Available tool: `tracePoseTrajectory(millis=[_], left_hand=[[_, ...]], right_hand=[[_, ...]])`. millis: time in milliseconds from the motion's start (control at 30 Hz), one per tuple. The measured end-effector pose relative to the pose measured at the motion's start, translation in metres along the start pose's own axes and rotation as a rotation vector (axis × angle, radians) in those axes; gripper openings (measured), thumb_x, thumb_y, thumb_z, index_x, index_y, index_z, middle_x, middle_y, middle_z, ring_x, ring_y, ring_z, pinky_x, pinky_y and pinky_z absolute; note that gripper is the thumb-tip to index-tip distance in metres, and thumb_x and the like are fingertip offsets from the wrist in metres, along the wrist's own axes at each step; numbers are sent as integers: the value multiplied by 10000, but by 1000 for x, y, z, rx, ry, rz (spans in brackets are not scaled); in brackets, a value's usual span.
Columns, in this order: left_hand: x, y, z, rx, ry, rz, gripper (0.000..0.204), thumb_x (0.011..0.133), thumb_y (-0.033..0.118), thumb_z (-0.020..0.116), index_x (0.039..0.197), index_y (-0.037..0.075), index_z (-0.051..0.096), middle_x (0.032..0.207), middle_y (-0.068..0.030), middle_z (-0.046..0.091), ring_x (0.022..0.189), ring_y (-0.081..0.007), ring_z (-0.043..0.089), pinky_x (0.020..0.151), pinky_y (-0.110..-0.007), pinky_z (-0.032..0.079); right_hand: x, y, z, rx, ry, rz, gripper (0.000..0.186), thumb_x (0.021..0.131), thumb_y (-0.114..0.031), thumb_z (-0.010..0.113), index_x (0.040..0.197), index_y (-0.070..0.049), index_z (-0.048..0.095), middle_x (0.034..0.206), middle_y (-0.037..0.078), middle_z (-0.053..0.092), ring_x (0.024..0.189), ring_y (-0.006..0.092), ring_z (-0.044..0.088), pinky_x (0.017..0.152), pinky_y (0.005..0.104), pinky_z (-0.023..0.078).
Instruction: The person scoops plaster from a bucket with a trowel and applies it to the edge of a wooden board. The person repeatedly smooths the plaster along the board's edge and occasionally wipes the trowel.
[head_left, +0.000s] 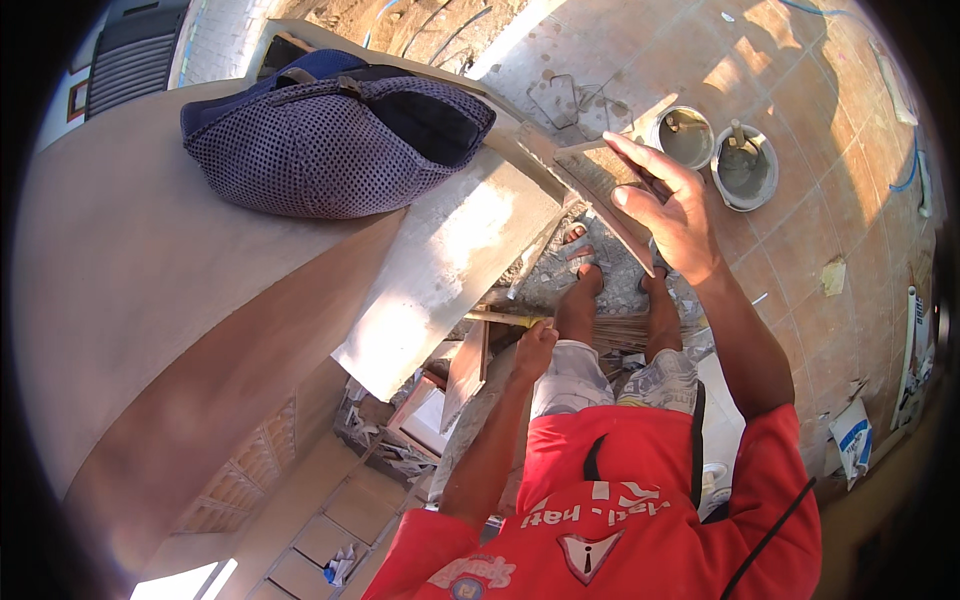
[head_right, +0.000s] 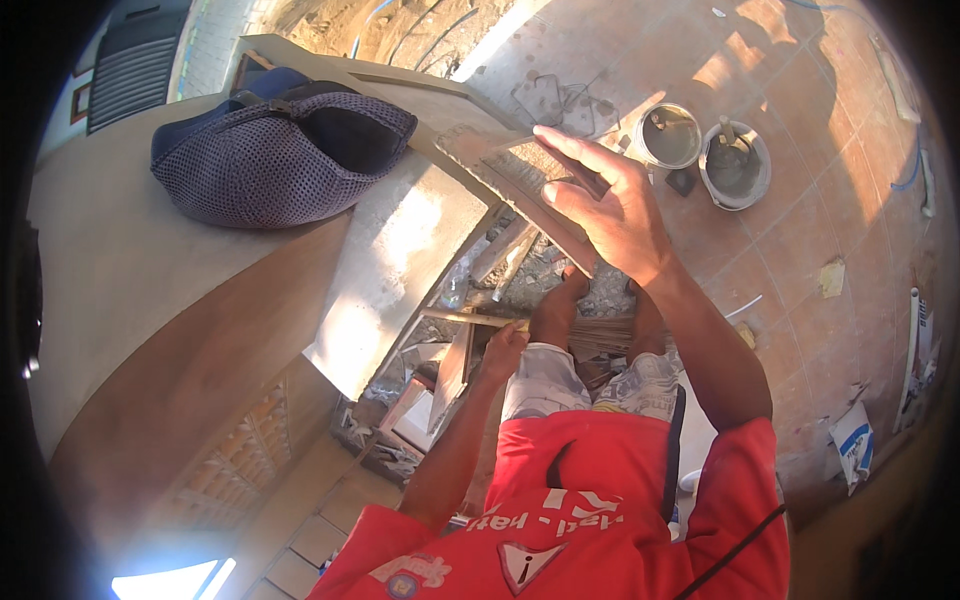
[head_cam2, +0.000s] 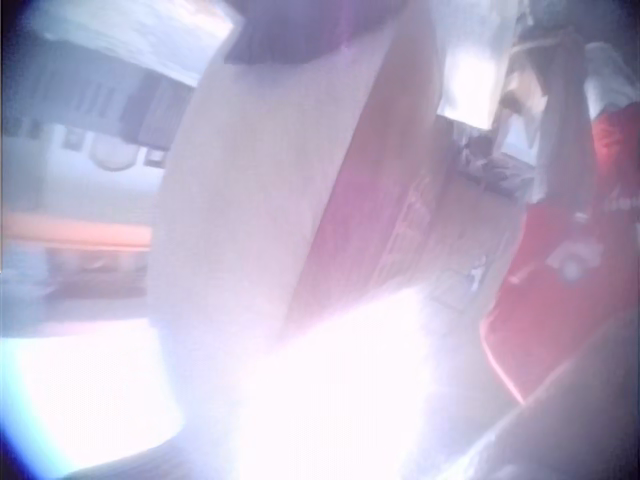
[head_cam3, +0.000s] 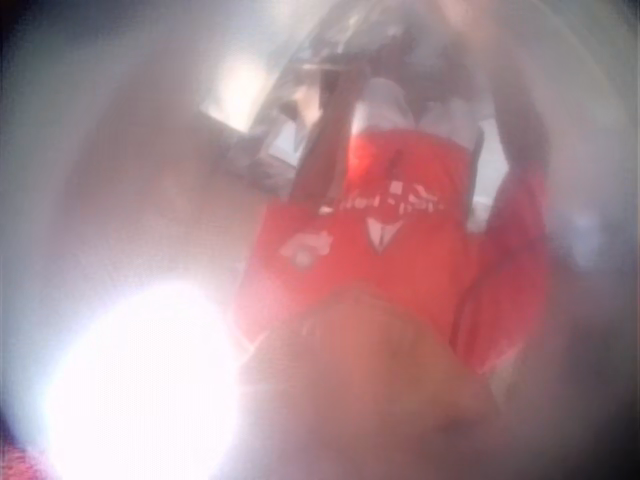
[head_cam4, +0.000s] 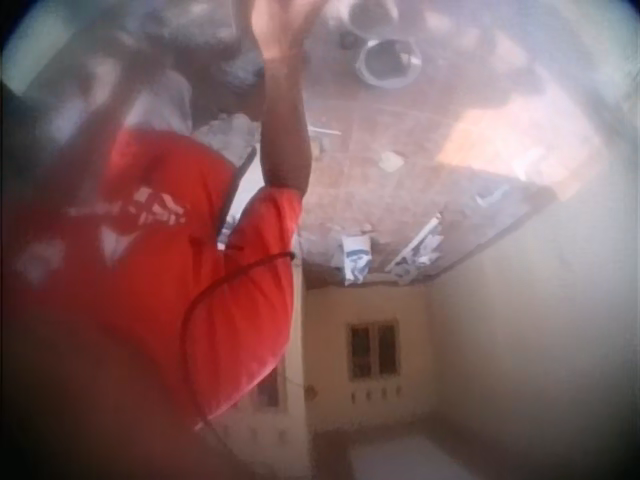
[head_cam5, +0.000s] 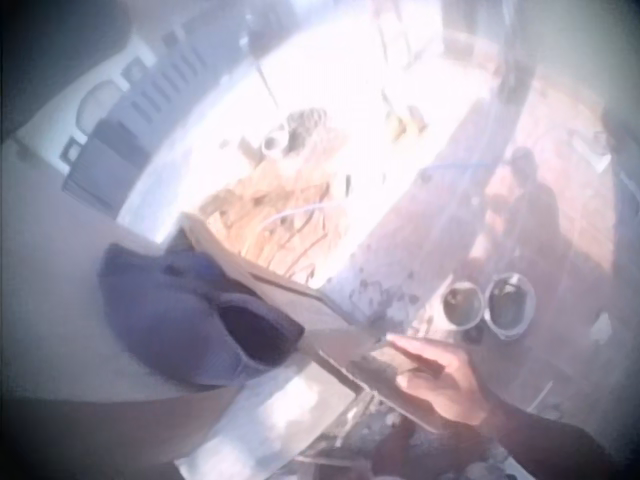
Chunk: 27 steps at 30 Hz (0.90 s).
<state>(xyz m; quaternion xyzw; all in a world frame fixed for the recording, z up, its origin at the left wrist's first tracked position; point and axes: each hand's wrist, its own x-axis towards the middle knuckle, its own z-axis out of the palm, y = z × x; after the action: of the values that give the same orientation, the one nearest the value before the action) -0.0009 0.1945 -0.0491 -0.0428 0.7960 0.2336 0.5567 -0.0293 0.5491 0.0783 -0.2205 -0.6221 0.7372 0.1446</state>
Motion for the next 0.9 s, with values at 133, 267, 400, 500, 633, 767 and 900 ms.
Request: tracePoseTrajectory(millis=[133,267,400,500,633,767,900], left_hand=[[-11,10,10,58,47,11,449,903,281,576,1289,51,572,1124,-191,674,1074,-290,645,925,-371,480],[-13,14,18,99,41,-9,454,906,296,579,1292,57,571,1157,-196,660,1108,-311,627,949,-384,470],[-11,18,25,78,47,28,456,910,305,576,1302,71,566,1188,-206,643,1141,-335,604,974,-398,453],[-8,22,27,72,19,9,459,913,302,570,1309,70,560,1209,-217,628,1158,-351,589,989,-402,439],[-3,17,29,93,33,50,461,920,314,557,1307,63,558,1190,-225,633,1140,-362,596,977,-401,444],[0,23,28,128,-20,48,472,924,328,548,1301,43,556,1165,-237,636,1102,-366,609,941,-410,460],[2,28,19,167,12,116,471,925,322,545,1299,35,555,1162,-235,638,1092,-359,614,932,-409,465]], right_hand=[[10,-2,7,83,-67,-2,492,839,11,612,1322,49,524,1279,180,592,1214,182,535,1044,308,402],[9,-2,9,95,-137,57,479,841,-8,609,1313,34,540,1197,172,646,1096,165,602,953,281,456],[0,24,4,32,-87,38,480,833,-12,614,1308,19,554,1192,175,651,1065,144,605,928,276,463],[-6,45,-12,24,-72,106,481,829,-10,615,1306,15,559,1208,175,645,1084,149,596,952,283,448],[-18,59,-27,103,97,241,536,840,-40,605,1363,1,497,1317,183,566,1183,188,544,1028,312,405],[-62,36,-4,258,319,237,658,822,-23,639,1429,12,386,1364,182,516,1250,218,497,1047,319,380],[-97,45,58,147,321,19,592,762,-42,739,1302,41,511,1176,153,613,938,133,598,756,237,466]])
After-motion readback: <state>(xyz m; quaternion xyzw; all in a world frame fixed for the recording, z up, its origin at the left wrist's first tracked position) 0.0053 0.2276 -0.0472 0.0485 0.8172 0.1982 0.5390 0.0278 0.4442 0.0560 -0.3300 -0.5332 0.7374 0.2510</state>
